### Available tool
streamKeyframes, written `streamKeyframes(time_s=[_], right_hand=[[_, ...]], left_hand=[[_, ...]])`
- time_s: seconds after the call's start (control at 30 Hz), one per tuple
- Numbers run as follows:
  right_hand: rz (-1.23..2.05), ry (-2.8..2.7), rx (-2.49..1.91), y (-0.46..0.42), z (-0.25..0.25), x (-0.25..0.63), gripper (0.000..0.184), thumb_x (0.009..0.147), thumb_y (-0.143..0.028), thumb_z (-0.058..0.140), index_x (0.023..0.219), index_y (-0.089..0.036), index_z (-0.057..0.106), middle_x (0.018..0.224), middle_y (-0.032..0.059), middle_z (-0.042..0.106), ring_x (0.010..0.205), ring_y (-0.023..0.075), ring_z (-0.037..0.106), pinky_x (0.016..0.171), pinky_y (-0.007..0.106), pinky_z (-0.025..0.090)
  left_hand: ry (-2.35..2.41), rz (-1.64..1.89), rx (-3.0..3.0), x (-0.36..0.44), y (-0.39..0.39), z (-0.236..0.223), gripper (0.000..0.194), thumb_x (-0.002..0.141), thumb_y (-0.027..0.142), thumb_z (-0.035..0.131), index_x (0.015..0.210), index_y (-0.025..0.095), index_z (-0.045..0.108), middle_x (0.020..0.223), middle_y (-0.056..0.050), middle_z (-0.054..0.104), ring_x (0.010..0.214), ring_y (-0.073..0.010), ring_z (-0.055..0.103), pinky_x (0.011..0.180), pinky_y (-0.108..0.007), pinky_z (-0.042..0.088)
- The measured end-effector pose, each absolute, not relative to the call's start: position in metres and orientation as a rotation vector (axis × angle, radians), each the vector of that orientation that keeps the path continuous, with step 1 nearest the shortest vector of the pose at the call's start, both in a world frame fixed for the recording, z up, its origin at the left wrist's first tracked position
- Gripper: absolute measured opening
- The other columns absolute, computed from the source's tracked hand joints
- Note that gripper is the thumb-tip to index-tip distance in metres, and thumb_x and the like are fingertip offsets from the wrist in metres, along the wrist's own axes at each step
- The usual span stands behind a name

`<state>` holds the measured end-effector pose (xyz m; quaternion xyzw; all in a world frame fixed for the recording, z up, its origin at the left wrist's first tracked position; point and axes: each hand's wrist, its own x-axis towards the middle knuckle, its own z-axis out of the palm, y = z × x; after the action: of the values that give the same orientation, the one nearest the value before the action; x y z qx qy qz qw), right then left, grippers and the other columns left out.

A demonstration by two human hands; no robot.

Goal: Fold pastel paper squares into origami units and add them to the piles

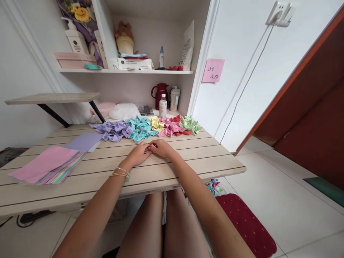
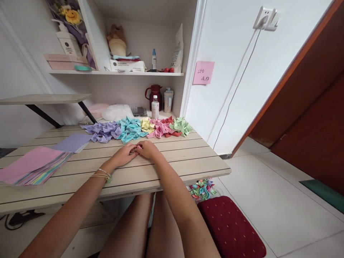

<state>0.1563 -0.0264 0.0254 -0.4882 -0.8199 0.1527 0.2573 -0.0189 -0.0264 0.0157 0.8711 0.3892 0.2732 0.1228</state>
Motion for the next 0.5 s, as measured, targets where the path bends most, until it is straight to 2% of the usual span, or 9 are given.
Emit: streamKeyframes(time_s=[0.5], right_hand=[[0.404, -2.227, -1.316, -0.025, 0.0235, 0.1561, 0.028, 0.084, -0.032, 0.057, 0.105, -0.019, 0.07, 0.092, 0.0045, 0.071, 0.079, 0.0158, 0.059, 0.07, 0.024, 0.039]], left_hand=[[1.157, 0.753, 2.532, -0.0185, -0.0276, 0.0173, 0.022, 0.082, 0.026, 0.057, 0.1, 0.017, 0.065, 0.086, -0.007, 0.056, 0.078, -0.02, 0.057, 0.075, -0.035, 0.047]])
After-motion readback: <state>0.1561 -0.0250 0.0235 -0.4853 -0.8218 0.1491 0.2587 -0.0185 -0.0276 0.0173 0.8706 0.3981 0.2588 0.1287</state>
